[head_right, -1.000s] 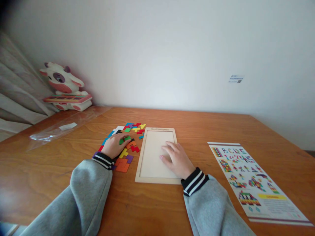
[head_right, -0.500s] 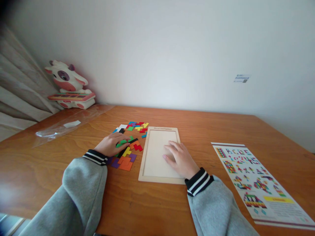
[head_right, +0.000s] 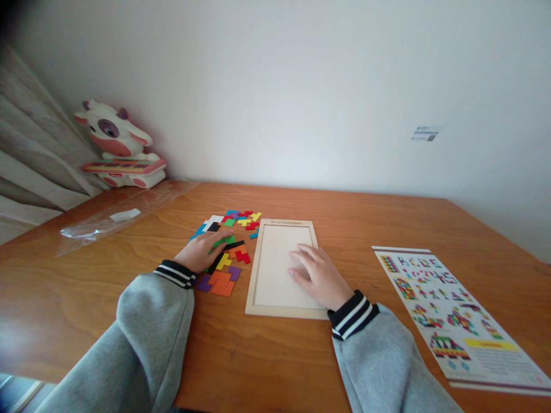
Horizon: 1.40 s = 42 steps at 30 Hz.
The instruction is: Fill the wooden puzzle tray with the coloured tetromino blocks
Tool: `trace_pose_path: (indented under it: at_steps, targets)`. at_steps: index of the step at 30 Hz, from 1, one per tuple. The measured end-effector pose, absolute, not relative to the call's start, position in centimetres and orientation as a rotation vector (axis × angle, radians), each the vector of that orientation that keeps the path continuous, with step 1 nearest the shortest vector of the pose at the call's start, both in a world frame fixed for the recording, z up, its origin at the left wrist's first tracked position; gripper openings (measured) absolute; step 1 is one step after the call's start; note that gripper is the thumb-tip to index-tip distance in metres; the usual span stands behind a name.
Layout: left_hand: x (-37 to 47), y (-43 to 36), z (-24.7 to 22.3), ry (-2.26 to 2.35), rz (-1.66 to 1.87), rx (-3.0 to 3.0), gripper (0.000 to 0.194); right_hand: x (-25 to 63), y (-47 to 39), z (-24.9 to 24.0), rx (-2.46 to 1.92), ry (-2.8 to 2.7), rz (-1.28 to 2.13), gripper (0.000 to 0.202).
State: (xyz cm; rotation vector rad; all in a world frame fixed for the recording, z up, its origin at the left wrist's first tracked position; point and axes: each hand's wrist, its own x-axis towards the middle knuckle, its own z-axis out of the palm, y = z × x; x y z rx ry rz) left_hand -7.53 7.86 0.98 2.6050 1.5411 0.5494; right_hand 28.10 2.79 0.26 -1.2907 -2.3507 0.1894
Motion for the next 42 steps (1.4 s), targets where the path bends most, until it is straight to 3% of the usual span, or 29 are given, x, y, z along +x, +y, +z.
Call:
trace_pose_path:
  at_steps: [13, 21, 28, 31, 42]
  targets:
    - [-6.9, 8.0, 1.0, 1.416, 0.694, 2.570, 0.029, 28.0, 2.8, 0.3, -1.278, -2.330, 0.187, 0.039]
    - [-6.7, 7.6, 1.0, 1.424, 0.639, 2.583, 0.033, 28.1, 2.7, 1.5, -1.378, -2.393, 0.120, 0.042]
    - [-6.2, 8.0, 0.2, 1.657, 0.828, 2.399, 0.035, 20.8, 4.9, 4.3, -1.135, -2.549, 0.105, 0.025]
    - [-6.1, 8.2, 0.0, 1.652, 0.863, 2.310, 0.033, 17.5, 6.7, 4.1, -1.232, -2.513, 0.098, 0.024]
    - [-5.8, 8.5, -0.5, 1.671, 0.983, 2.223, 0.022, 15.6, 11.0, 2.3, -1.318, -2.377, 0.431, 0.014]
